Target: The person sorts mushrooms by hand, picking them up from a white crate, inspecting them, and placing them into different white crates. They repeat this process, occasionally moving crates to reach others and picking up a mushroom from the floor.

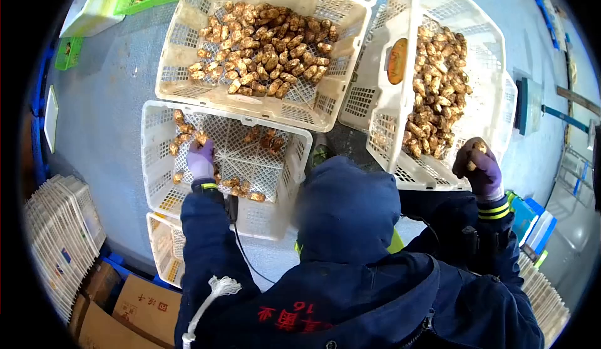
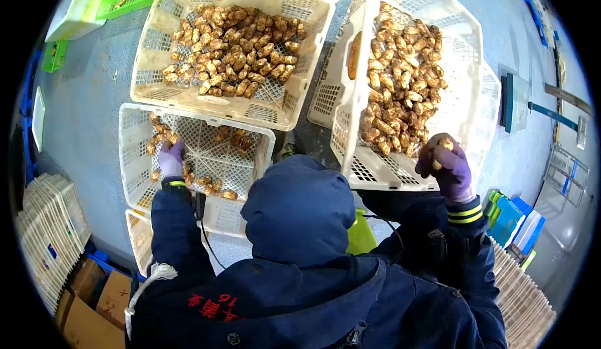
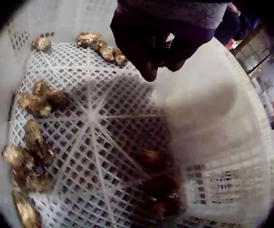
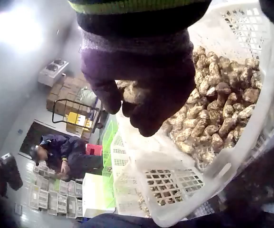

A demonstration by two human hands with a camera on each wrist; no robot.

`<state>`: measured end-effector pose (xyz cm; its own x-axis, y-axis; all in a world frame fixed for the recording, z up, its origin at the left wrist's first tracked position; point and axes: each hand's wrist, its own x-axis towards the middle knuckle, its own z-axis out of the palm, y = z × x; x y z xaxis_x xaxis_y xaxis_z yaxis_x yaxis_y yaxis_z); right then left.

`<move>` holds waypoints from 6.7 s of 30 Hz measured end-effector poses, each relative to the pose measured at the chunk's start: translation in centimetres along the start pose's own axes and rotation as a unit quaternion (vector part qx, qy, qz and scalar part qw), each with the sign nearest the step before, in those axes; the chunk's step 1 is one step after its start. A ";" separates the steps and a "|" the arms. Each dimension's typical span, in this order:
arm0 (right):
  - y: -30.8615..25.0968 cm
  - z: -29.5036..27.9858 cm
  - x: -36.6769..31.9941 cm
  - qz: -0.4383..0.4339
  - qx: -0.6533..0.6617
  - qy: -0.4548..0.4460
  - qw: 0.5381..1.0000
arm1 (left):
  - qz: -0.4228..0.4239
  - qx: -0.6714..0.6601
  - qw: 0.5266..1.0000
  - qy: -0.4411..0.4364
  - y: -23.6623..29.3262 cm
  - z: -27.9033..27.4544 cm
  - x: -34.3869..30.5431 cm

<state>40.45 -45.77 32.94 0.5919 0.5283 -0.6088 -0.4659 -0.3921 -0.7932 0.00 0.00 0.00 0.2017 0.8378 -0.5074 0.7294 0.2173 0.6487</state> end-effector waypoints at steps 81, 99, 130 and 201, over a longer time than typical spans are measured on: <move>-4.8 -6.6 -4.8 -0.295 0.203 -0.093 0.929 | 0.067 -0.181 0.679 -0.708 44.3 19.1 -42.4; -3.0 -6.5 -2.8 -0.345 0.107 0.018 0.932 | 0.313 -0.125 0.838 -0.430 43.4 19.8 -42.5; -3.5 -13.7 -2.8 -0.266 -0.087 0.165 0.946 | 0.060 -0.436 0.647 -0.623 44.6 16.4 -34.1; -4.5 -6.7 2.0 -0.074 0.068 -0.226 0.969 | 0.022 -0.378 0.774 -0.508 42.8 19.8 -34.0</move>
<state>48.16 -48.02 35.17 0.3245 0.8589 -0.3961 -0.4979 -0.2010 -0.8437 37.32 -29.10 33.78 0.9048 0.1103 -0.4112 0.1942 0.7527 0.6291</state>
